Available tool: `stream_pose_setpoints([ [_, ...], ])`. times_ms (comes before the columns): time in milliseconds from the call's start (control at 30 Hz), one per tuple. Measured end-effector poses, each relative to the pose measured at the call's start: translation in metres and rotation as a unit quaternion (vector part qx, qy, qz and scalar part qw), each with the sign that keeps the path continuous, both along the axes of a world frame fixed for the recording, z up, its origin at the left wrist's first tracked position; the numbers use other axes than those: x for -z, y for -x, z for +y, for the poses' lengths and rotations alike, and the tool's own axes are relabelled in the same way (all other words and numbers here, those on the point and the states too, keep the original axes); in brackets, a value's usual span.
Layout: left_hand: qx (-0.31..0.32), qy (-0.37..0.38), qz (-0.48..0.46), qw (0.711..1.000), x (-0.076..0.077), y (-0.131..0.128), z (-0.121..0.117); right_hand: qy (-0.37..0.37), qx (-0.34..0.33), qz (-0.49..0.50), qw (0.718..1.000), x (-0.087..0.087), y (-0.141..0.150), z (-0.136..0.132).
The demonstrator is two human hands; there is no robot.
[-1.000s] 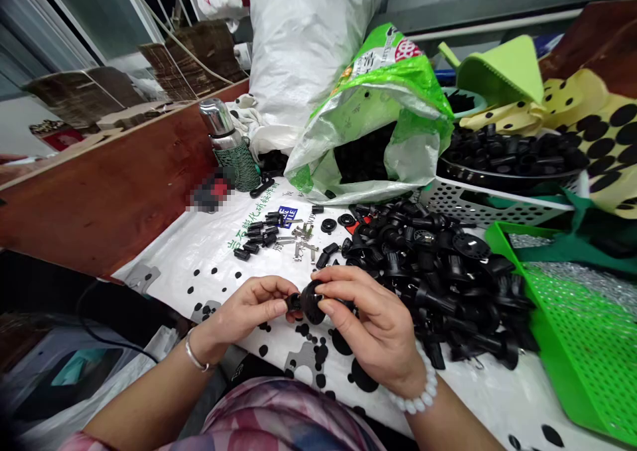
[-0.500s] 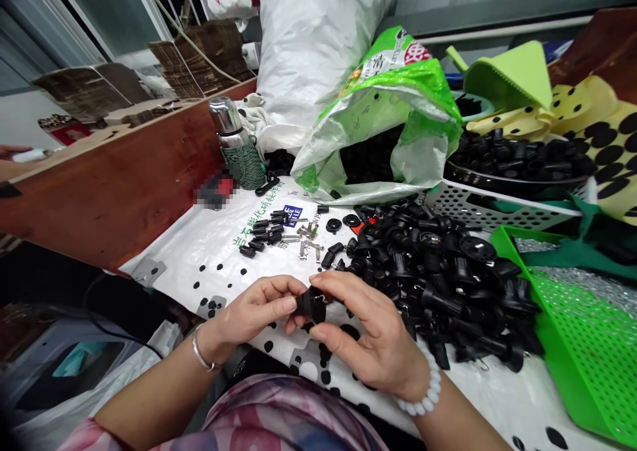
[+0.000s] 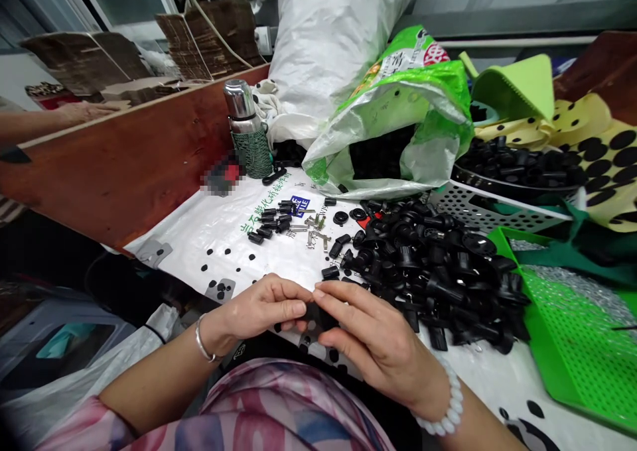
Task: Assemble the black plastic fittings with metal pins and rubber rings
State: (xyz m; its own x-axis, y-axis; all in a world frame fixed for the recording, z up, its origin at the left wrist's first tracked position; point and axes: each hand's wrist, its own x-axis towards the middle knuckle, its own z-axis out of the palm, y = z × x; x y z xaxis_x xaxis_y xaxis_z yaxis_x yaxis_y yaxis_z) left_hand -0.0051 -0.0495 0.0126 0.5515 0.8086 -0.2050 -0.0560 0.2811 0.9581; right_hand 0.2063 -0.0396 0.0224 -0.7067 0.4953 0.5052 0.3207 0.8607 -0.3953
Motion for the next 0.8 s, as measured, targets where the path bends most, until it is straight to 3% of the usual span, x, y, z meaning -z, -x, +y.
stream_pose_setpoints([
  [200,-0.038,-0.08,0.004,0.996,0.004,0.0,-0.01,0.015,0.011,-0.012,1.0,0.005,0.003,-0.006],
  [367,0.023,0.024,-0.052,0.998,0.011,0.009,-0.011,-0.002,-0.031,-0.019,0.999,0.0,0.008,-0.017],
  [533,0.064,0.12,-0.136,0.981,0.015,0.01,-0.015,0.008,-0.034,-0.032,0.999,-0.006,0.01,-0.024],
  [700,-0.024,-0.007,-0.034,0.999,0.006,0.004,-0.023,-0.004,0.046,-0.011,0.999,0.002,0.012,-0.027],
  [800,-0.088,-0.129,0.046,0.987,0.002,-0.002,-0.029,0.009,0.116,0.006,0.993,0.011,0.016,-0.029],
])
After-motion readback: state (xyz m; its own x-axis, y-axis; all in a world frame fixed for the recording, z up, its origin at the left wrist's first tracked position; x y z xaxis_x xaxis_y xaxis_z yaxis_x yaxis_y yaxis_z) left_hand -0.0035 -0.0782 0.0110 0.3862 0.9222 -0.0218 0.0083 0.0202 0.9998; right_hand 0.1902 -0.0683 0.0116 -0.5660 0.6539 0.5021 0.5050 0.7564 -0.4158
